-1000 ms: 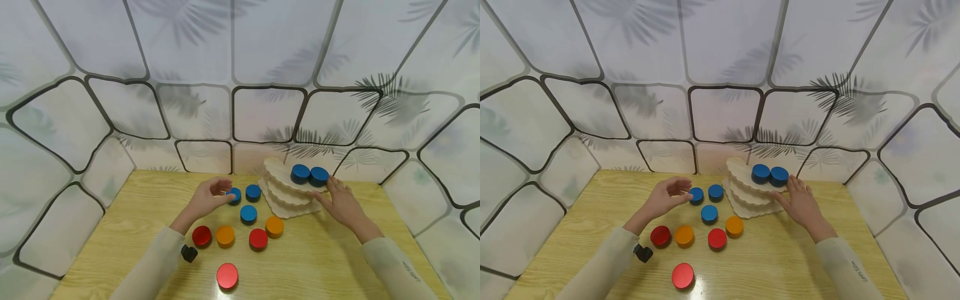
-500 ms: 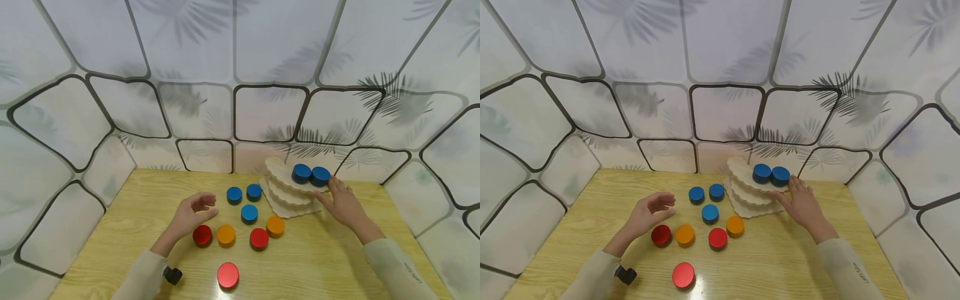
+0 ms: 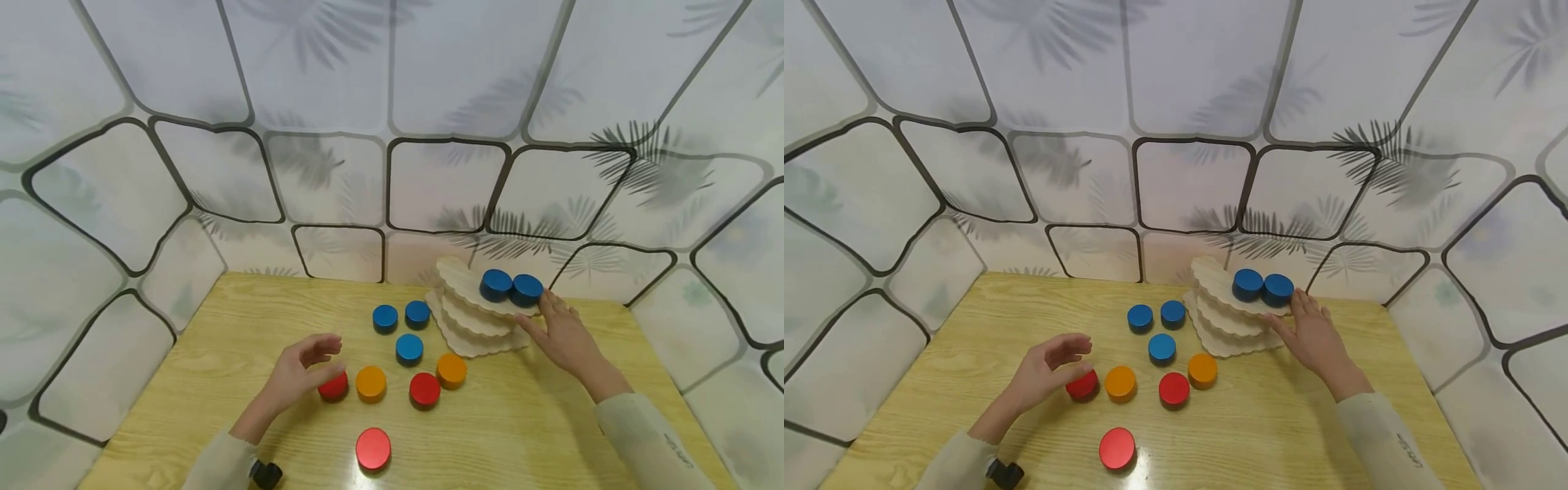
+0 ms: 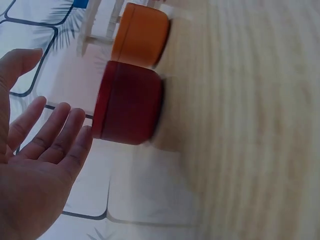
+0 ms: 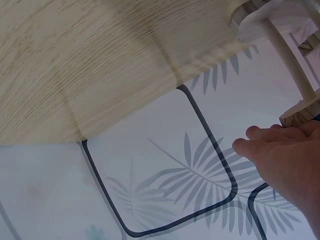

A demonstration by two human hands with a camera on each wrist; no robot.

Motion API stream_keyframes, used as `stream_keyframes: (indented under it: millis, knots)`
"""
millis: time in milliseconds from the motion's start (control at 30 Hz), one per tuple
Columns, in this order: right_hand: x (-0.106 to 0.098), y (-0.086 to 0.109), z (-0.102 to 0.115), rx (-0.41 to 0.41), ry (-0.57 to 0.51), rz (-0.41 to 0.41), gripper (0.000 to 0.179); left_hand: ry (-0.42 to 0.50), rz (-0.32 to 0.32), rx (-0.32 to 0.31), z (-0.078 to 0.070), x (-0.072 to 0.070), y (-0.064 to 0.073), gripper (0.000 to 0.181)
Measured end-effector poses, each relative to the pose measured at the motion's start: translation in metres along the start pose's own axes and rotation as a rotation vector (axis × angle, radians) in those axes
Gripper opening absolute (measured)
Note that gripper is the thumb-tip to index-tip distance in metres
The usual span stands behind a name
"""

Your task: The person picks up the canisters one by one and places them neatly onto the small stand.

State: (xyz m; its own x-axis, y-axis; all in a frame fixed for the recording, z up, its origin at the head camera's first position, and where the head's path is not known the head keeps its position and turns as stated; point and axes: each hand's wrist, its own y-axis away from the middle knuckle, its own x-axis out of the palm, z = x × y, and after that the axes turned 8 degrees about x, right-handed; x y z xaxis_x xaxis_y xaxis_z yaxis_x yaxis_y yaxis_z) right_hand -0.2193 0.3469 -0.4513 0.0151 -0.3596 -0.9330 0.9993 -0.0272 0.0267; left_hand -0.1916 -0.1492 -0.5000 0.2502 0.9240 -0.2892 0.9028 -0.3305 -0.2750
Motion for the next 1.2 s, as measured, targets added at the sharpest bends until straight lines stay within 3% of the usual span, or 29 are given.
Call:
stream_keyframes:
  millis: [467,1200]
  knots:
    - [0.002,-0.002,-0.002,-0.004,-0.003,0.002,0.097,-0.025,0.023,-0.074,0.019,0.000,0.025,0.062]
    - [0.001,0.001,-0.001,0.004,-0.011,0.008,0.096,-0.066,0.090,-0.138,0.019,-0.003,0.026,0.067]
